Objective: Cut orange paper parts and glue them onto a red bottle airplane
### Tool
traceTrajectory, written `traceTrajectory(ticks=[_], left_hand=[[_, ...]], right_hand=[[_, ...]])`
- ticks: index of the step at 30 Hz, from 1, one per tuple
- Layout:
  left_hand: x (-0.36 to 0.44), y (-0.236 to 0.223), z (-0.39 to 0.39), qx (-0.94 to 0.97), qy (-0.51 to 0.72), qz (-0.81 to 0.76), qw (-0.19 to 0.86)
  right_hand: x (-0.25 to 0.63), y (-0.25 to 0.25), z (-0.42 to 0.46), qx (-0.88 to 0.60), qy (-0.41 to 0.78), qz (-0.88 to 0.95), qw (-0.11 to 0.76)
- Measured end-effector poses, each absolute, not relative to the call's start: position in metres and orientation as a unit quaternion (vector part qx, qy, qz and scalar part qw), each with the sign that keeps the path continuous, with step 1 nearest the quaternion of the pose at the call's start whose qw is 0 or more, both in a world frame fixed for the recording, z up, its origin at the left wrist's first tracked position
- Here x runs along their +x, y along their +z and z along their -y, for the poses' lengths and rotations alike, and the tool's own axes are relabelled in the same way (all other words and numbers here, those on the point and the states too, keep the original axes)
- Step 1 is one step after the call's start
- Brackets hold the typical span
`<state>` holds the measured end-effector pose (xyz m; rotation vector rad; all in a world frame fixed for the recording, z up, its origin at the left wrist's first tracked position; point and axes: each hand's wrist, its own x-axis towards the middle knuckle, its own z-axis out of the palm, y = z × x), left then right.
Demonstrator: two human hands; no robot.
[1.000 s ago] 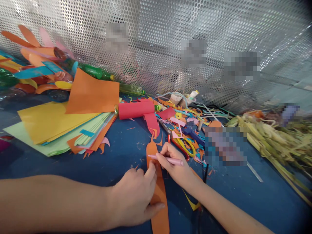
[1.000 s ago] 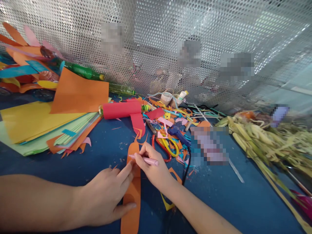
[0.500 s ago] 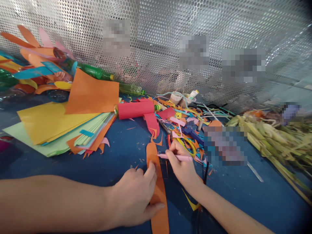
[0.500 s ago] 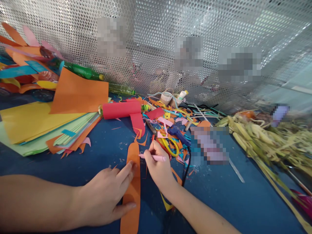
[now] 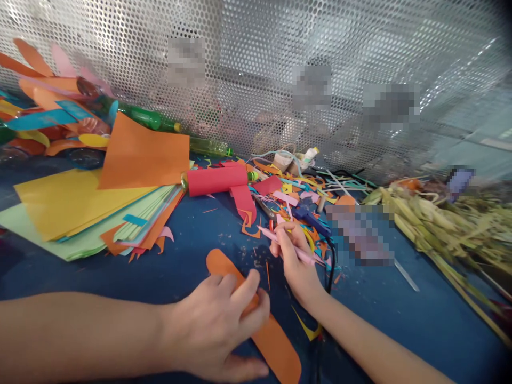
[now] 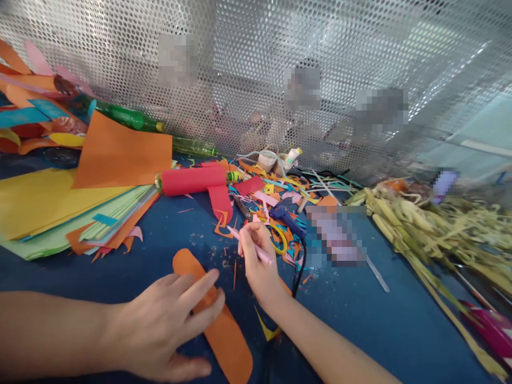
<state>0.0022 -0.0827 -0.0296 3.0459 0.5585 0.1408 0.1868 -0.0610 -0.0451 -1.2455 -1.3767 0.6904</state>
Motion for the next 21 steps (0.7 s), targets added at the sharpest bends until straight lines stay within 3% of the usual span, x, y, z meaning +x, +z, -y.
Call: traceTrajectory(ticks=[5, 14, 21], left_hand=[[0.001, -0.029, 0.085, 0.986, 0.02, -0.157, 0.057], [0.003, -0.015, 0.108, 0.958, -0.101, -0.267, 0.0], [0.003, -0.012, 0.102, 0.982, -0.081, -0.162, 0.05]], right_hand=[[0.189, -0.048, 0.06, -0.528, 0.32, 0.559, 0.553], [0.19, -0.049, 0.06, -0.521, 0.315, 0.545, 0.577], [0.19, -0.05, 0.06, -0.517, 0.315, 0.547, 0.578]])
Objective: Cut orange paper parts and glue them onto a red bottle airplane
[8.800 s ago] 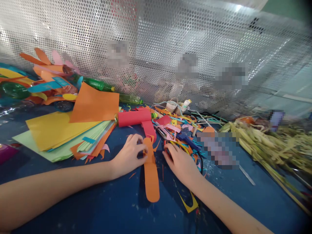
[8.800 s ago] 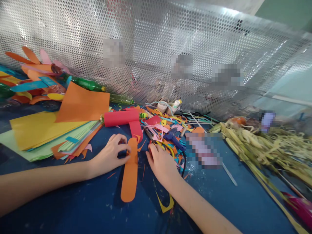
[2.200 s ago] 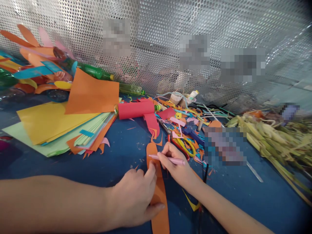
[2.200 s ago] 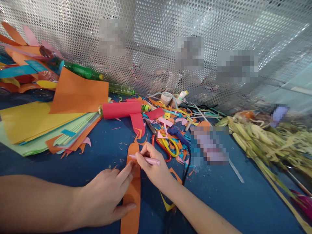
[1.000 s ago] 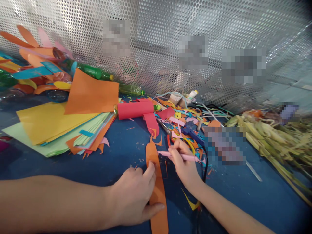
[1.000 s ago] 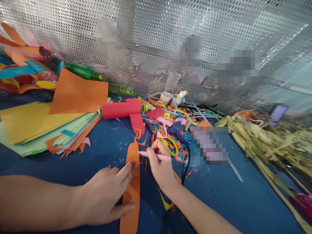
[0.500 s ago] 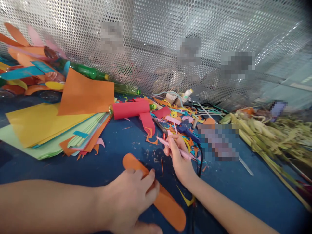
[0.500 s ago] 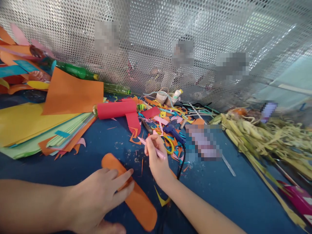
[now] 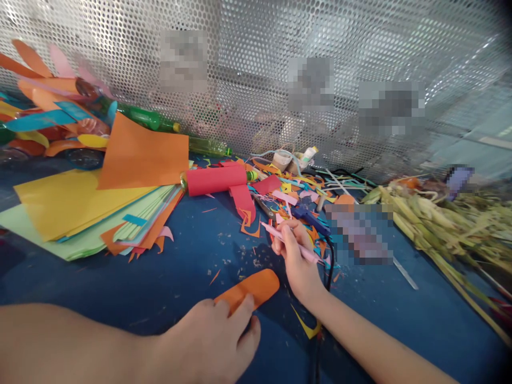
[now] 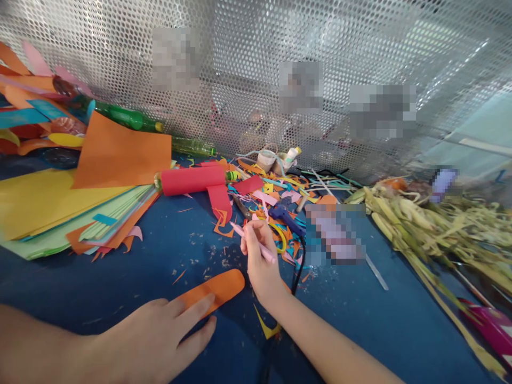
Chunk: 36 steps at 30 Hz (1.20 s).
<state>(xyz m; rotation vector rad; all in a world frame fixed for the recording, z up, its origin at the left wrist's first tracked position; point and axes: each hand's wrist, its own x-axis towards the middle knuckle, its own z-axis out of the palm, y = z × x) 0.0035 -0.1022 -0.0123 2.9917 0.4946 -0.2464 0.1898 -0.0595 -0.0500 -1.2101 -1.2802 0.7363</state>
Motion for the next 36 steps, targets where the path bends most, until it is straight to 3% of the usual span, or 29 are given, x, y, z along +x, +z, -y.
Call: traceTrajectory(ticks=[8, 11, 16, 20, 26, 31, 36], left_hand=[[0.003, -0.008, 0.097, 0.944, -0.075, -0.289, 0.142], [0.001, -0.01, 0.09, 0.945, -0.008, -0.306, 0.117], [0.004, -0.012, 0.082, 0.936, -0.029, -0.346, 0.052], [0.004, -0.008, 0.081, 0.943, -0.012, -0.323, 0.08], [0.002, -0.007, 0.082, 0.946, 0.009, -0.301, 0.122], [0.001, -0.014, 0.084, 0.947, 0.007, -0.303, 0.107], [0.002, -0.018, 0.087, 0.953, -0.002, -0.292, 0.078]], right_hand=[[0.188, -0.046, 0.061, -0.519, 0.308, 0.555, 0.572], [0.185, -0.044, 0.065, -0.525, 0.319, 0.57, 0.546], [0.18, -0.043, 0.07, -0.559, 0.271, 0.646, 0.444], [0.181, -0.041, 0.07, -0.567, 0.251, 0.673, 0.404], [0.182, -0.045, 0.066, -0.522, 0.334, 0.655, 0.433], [0.183, -0.048, 0.064, -0.494, 0.365, 0.621, 0.487], [0.183, -0.044, 0.063, -0.512, 0.377, 0.606, 0.478]])
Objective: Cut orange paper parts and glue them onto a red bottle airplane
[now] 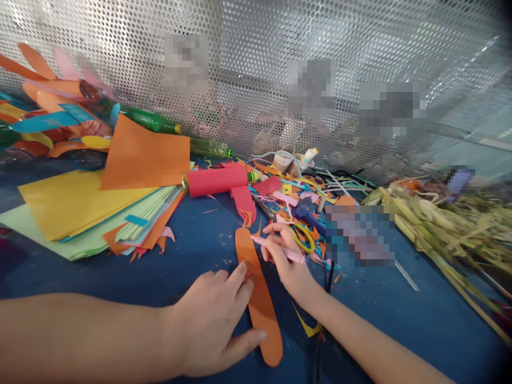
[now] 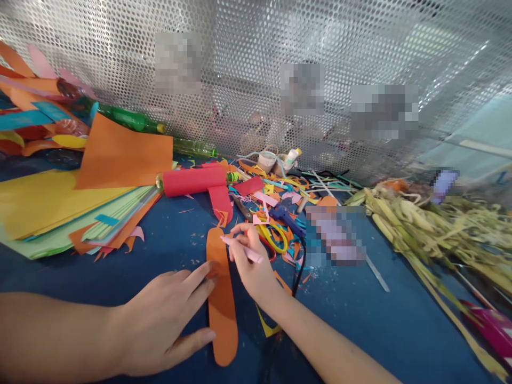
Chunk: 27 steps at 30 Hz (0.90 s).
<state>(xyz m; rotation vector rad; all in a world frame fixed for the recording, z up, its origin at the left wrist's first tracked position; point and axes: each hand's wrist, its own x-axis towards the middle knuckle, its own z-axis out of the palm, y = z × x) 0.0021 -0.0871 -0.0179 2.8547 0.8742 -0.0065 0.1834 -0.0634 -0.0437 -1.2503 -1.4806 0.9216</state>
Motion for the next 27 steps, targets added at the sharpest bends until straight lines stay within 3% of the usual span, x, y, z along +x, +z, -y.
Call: traceTrajectory(ticks=[4, 27], left_hand=[[0.004, -0.018, 0.089, 0.955, -0.019, -0.29, 0.065], [0.006, -0.035, 0.09, 0.958, -0.006, -0.286, 0.026]], right_hand=[[0.182, -0.04, 0.062, -0.504, 0.376, 0.646, 0.433], [0.187, -0.048, 0.059, -0.507, 0.362, 0.676, 0.393]])
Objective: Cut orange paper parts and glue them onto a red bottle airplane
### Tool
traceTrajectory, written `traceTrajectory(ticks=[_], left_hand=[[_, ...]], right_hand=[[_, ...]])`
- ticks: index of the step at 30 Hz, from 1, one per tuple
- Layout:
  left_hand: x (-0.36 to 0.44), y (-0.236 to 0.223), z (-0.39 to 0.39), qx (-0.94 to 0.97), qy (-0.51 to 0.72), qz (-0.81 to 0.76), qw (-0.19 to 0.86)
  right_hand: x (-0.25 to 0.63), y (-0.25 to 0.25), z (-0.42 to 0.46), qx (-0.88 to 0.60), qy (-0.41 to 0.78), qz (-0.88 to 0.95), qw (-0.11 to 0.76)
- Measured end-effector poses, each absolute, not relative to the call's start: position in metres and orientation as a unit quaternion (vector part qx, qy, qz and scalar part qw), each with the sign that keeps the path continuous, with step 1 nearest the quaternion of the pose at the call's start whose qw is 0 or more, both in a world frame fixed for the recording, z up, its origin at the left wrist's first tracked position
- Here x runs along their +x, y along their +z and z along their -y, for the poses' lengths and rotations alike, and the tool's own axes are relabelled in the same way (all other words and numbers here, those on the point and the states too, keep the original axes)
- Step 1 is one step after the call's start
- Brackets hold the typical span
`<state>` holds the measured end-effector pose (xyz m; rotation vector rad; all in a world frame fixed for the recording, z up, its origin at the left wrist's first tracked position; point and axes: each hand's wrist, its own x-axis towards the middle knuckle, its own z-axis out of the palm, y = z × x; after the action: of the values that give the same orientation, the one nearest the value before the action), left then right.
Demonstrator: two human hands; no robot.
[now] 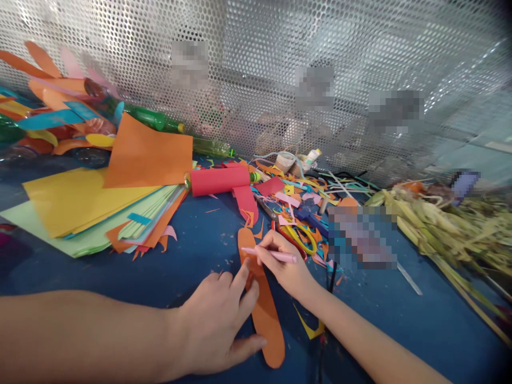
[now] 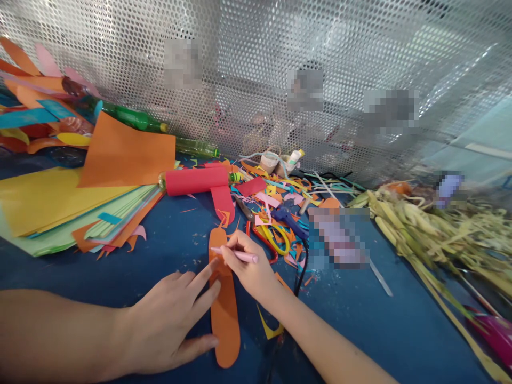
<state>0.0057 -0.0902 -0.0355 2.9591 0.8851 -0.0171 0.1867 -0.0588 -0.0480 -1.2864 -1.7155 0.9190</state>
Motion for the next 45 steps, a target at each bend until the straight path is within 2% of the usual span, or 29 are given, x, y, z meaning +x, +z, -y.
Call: traceTrajectory(ticks=[10, 21, 37, 45], left_hand=[[0.0057, -0.0381, 0.0903, 0.956, -0.007, -0.291, 0.022], [0.0065, -0.039, 0.0915, 0.957, -0.002, -0.288, 0.02], [0.007, -0.0347, 0.0899, 0.957, -0.005, -0.288, 0.018], [0.0059, -0.0316, 0.0904, 0.959, -0.018, -0.283, 0.023]], right_hand=[[0.186, -0.0487, 0.0588, -0.508, 0.378, 0.672, 0.383], [0.1838, -0.0539, 0.0586, -0.527, 0.338, 0.68, 0.381], [0.1804, -0.0445, 0.0633, -0.566, 0.204, 0.713, 0.36], [0.1839, -0.0468, 0.0645, -0.579, 0.18, 0.709, 0.36]])
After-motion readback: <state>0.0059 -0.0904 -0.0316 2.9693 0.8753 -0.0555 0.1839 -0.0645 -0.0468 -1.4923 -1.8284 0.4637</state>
